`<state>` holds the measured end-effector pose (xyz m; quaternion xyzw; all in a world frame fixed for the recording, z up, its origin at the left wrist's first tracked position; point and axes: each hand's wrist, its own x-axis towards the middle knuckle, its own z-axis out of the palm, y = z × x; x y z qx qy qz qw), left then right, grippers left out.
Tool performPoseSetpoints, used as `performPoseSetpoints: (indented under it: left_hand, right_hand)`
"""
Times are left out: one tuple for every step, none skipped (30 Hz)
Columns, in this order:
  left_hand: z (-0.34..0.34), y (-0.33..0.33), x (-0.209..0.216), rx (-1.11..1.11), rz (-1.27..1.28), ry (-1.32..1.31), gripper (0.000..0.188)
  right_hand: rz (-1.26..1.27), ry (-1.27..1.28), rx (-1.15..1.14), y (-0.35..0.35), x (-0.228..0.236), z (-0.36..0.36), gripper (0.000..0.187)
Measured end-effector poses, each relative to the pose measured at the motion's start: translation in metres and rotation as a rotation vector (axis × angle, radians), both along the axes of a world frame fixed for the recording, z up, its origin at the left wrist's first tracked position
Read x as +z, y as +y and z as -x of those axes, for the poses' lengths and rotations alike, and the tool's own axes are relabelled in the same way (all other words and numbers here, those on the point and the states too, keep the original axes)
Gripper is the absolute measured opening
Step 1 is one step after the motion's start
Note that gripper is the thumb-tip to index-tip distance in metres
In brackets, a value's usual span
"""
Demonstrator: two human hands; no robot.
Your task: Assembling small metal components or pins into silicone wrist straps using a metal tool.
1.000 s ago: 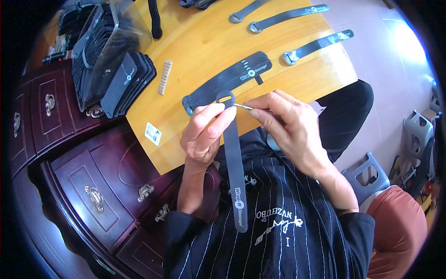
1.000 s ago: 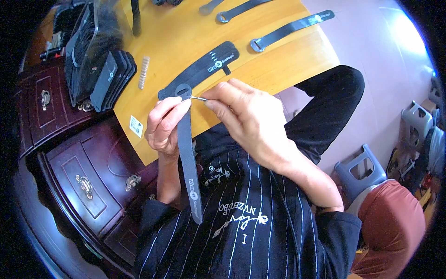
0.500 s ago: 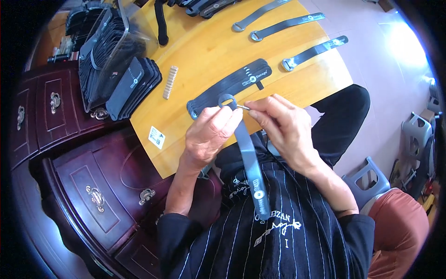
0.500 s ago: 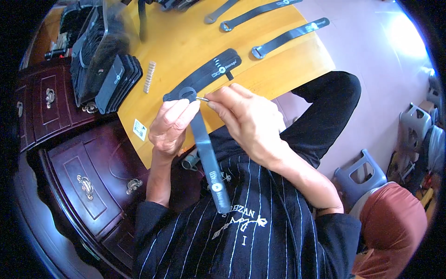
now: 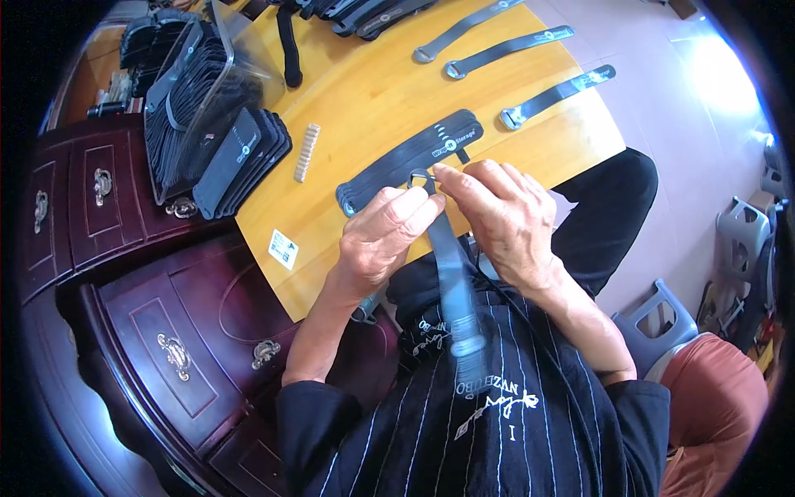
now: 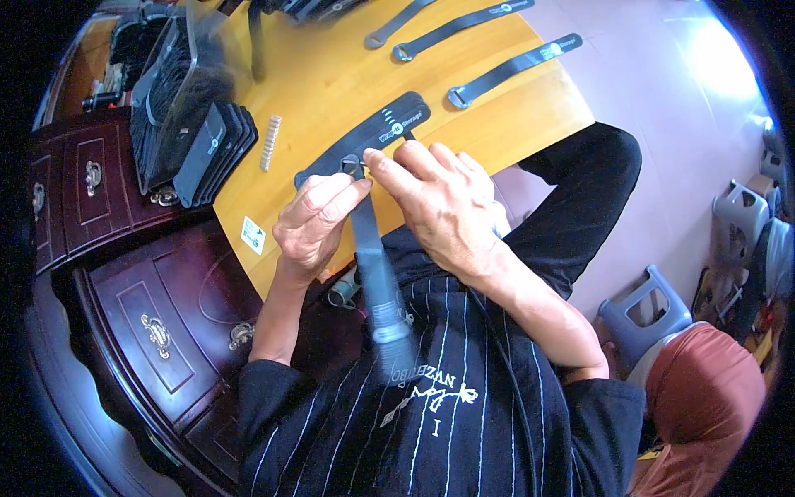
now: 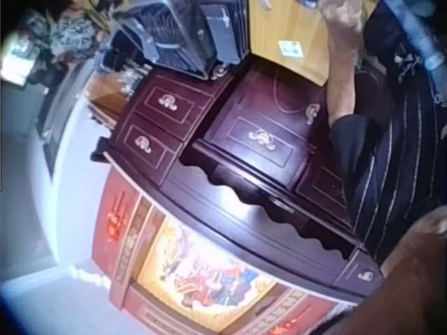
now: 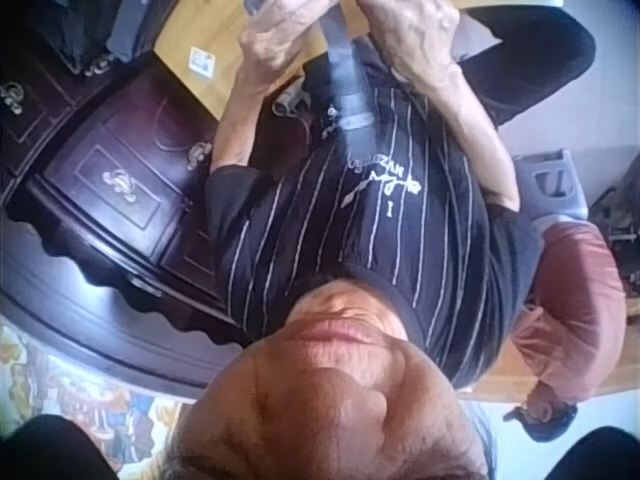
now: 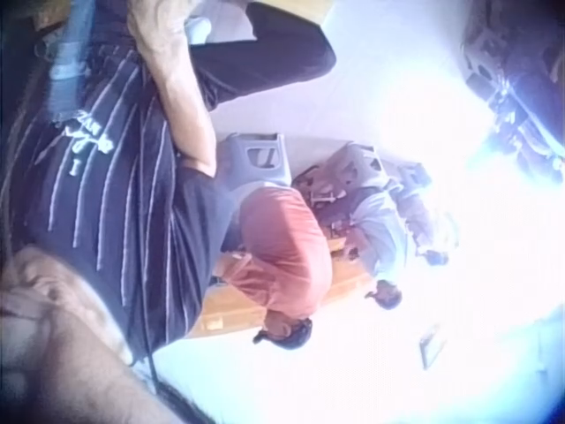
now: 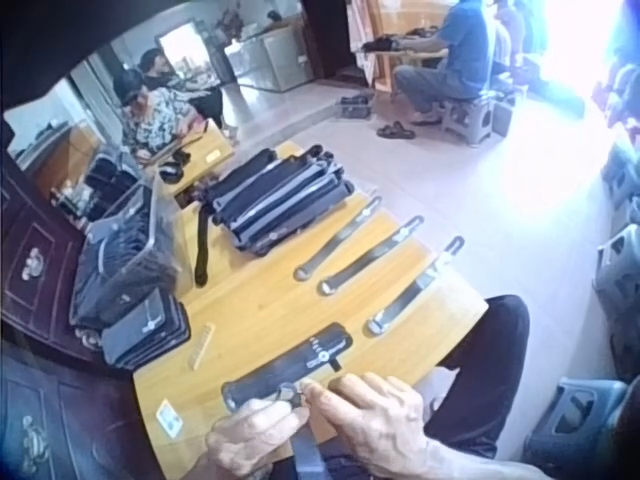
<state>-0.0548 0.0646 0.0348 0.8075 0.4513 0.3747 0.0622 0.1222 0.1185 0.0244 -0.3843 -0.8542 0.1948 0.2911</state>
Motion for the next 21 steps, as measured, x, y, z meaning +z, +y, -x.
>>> performPoseSetpoints:
  left_hand:
    - [0.0, -0.001, -0.002, 0.018, 0.036, -0.083, 0.03]
    - [0.0, -0.001, -0.003, 0.037, 0.072, -0.167, 0.028]
    - [0.0, -0.004, 0.001, 0.079, 0.125, -0.267, 0.02]
    - [-0.002, -0.007, 0.003, 0.081, 0.125, -0.268, 0.02]
    - [-0.004, -0.01, 0.005, 0.092, 0.242, -0.447, 0.017]
    - [-0.006, -0.011, 0.005, 0.1, 0.359, -0.628, 0.014]
    - [-0.006, -0.01, 0.0, 0.075, 0.349, -0.746, 0.007]
    - [-0.006, -0.009, -0.001, 0.076, 0.347, -0.748, 0.007]
    - [-0.006, -0.008, -0.002, 0.028, 0.366, -0.869, 0.005]
    - [-0.006, -0.007, -0.004, -0.021, 0.383, -0.991, 0.004]
    - [-0.007, -0.004, -0.01, -0.039, 0.351, -1.041, 0.004]
    - [-0.01, -0.002, -0.013, -0.037, 0.348, -1.041, 0.004]
    - [-0.014, 0.0, -0.016, -0.019, 0.314, -1.163, 0.006]
    - [-0.018, 0.001, -0.018, -0.002, 0.278, -1.284, 0.009]
    - [-0.024, 0.002, -0.012, 0.074, 0.347, -1.339, 0.013]
    - [-0.03, 0.0, -0.012, 0.071, 0.347, -1.342, 0.013]
    - [-0.037, -0.003, -0.012, 0.148, 0.306, -1.325, 0.014]
    - [-0.042, -0.006, -0.012, 0.231, 0.261, -1.304, 0.015]
    - [-0.044, -0.008, -0.012, 0.234, 0.256, -1.304, 0.015]
    - [-0.047, -0.01, -0.01, 0.258, 0.293, -1.214, 0.012]
    - [-0.05, -0.012, -0.009, 0.282, 0.333, -1.127, 0.01]
  right_hand:
    - [0.069, 0.045, 0.016, 0.0, 0.0, -0.001, 0.019]
    - [0.069, 0.045, 0.016, 0.002, 0.002, -0.003, 0.019]
    - [0.285, 0.193, 0.055, 0.004, 0.007, -0.005, 0.019]
    - [0.502, 0.341, 0.094, 0.006, 0.013, -0.008, 0.02]
    - [0.51, 0.318, 0.12, 0.007, 0.017, -0.011, 0.023]
    - [0.509, 0.316, 0.12, 0.009, 0.022, -0.011, 0.023]
    - [0.493, 0.352, 0.165, 0.011, 0.026, -0.011, 0.023]
    - [0.476, 0.386, 0.211, 0.014, 0.031, -0.012, 0.023]
    - [0.456, 0.241, 0.27, 0.017, 0.036, -0.016, 0.024]
    - [0.457, 0.239, 0.273, 0.017, 0.036, -0.016, 0.024]
    - [0.457, 0.247, 0.269, 0.017, 0.035, -0.016, 0.025]
    - [0.457, 0.257, 0.266, 0.017, 0.035, -0.016, 0.026]
    - [0.455, 0.256, 0.271, 0.015, 0.037, -0.016, 0.026]
    - [0.438, 0.194, 0.215, 0.011, 0.042, -0.016, 0.026]
    - [0.421, 0.131, 0.153, 0.007, 0.046, -0.017, 0.027]
    - [0.42, 0.129, 0.15, 0.004, 0.048, -0.017, 0.027]
    - [0.35, 0.117, 0.086, 0.002, 0.051, -0.016, 0.027]
    - [0.281, 0.109, 0.03, 0.001, 0.053, -0.015, 0.027]
    - [0.28, 0.109, 0.035, 0.0, 0.055, -0.014, 0.027]
    - [0.264, 0.089, 0.034, -0.001, 0.057, -0.013, 0.027]
    - [0.25, 0.066, 0.031, -0.003, 0.059, -0.013, 0.027]
